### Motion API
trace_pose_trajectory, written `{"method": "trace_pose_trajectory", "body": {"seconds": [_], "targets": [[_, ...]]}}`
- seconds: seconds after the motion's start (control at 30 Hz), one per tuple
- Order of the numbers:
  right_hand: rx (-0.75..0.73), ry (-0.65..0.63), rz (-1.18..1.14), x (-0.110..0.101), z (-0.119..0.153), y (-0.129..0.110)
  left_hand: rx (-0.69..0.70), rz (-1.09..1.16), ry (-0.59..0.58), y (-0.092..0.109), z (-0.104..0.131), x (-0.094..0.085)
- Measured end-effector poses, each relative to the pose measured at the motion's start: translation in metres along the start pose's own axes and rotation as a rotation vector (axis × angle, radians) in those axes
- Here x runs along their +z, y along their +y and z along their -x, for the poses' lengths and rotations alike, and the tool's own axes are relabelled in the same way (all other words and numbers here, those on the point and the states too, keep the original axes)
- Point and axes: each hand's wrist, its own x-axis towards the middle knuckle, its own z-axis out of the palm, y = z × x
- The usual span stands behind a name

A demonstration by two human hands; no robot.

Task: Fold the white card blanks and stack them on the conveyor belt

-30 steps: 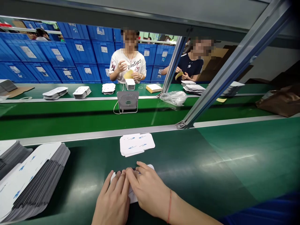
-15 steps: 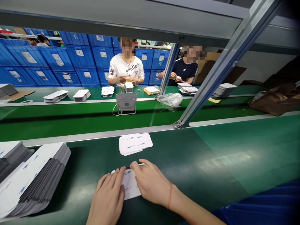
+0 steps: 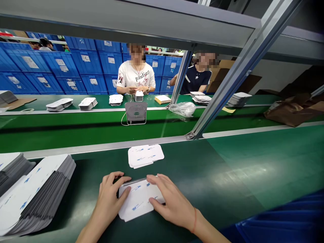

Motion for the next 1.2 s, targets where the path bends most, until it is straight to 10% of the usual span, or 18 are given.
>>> {"method": "trace_pose_trajectory", "body": {"seconds": [0.67, 1.2], "targets": [[-0.347, 0.117, 0.271, 0.03, -0.005, -0.002, -0.288, 0.534, -0.234, 0.009, -0.017, -0.01], [-0.464, 0.128, 0.369, 0.034, -0.009, 0.006, -0.265, 0.403, -0.212, 0.008, -0.019, -0.011]]}}
